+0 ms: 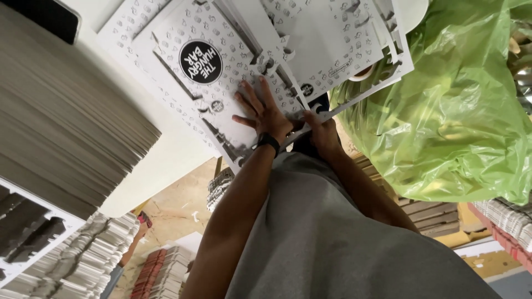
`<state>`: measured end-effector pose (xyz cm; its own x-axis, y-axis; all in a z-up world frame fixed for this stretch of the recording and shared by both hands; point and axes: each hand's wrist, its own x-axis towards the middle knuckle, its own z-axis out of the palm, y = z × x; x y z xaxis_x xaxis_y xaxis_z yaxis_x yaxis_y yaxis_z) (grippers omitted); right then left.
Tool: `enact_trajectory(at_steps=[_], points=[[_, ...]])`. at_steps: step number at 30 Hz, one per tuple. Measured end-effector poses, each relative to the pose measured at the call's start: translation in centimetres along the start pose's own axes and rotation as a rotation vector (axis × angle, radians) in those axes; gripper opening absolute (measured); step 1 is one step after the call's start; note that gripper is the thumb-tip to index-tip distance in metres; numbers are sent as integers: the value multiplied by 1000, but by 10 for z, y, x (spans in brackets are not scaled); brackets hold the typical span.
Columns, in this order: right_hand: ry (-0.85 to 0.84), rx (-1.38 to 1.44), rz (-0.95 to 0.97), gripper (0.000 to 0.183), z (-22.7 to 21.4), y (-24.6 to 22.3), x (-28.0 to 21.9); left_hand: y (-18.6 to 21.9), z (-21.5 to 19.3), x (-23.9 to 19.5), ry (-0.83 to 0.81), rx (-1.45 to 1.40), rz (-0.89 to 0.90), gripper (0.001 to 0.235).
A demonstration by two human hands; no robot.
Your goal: Manually removing pre-cut cardboard box shapes from their surrounding waste material and stacking them on a table.
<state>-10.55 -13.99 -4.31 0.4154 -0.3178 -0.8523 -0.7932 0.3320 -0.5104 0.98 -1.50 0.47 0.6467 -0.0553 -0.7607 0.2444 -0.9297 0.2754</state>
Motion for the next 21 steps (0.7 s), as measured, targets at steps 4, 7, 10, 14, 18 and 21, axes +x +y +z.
enact_trajectory(at_steps=[4, 7, 10, 14, 18, 21], points=[[135, -429, -132, 72, 11, -19, -14, -2, 8, 2, 60, 21, 7, 125], [89, -424, -278, 63, 6, -41, -32, 7, 13, 2, 70, 217, -52, 135], [34, -408, -450, 52, -9, -48, -75, -12, 36, -9, 227, 324, -29, 126], [-74, -239, -601, 43, -10, -36, -5, -5, -1, 13, 88, 154, 36, 150], [-136, -58, -222, 47, -24, -5, 8, -60, -18, 4, 186, 37, 245, 93], [-94, -127, -128, 47, -18, -35, -10, -120, -31, 12, 758, 95, 63, 73]])
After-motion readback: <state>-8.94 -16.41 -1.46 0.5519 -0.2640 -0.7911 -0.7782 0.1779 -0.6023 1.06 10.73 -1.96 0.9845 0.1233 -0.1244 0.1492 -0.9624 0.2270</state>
